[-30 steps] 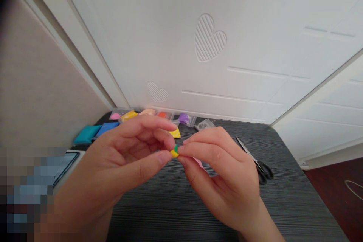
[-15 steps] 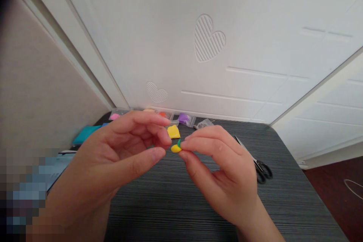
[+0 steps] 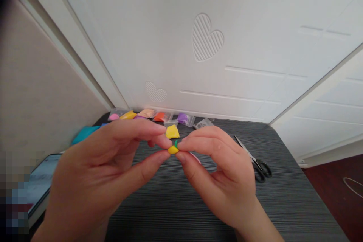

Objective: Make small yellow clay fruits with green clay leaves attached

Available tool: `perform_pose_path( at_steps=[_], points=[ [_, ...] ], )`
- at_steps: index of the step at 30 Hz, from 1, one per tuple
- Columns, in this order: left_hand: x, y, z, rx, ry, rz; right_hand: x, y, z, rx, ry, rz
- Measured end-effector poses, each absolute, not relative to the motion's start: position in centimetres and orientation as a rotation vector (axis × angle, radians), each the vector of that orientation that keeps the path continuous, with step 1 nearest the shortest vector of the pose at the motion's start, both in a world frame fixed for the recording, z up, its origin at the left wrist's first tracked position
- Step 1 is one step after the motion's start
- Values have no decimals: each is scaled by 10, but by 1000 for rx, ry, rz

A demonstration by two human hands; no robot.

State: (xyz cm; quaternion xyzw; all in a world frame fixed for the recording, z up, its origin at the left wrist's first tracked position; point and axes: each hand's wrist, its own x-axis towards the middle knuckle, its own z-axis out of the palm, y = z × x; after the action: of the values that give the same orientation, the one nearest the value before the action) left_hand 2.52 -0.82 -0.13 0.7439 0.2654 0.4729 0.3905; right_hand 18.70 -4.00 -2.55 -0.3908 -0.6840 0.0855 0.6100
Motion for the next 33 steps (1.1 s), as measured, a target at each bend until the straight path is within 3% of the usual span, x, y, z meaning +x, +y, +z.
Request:
perform_pose_path(
  at_steps=[11, 22, 27, 33],
  points=[
    [31, -9, -11, 1948, 634, 1374, 187, -42, -26, -921, -1555, 228],
    [25, -7, -12, 2074, 697, 1301, 197, -44, -25, -981, -1467, 211],
    [23, 3, -52, 2162, 840, 974, 215, -41, -48, -1173, -1624, 201],
    [15, 23, -121, 2090, 911, 497, 229, -27, -119, -1560, -2121, 356]
  ],
)
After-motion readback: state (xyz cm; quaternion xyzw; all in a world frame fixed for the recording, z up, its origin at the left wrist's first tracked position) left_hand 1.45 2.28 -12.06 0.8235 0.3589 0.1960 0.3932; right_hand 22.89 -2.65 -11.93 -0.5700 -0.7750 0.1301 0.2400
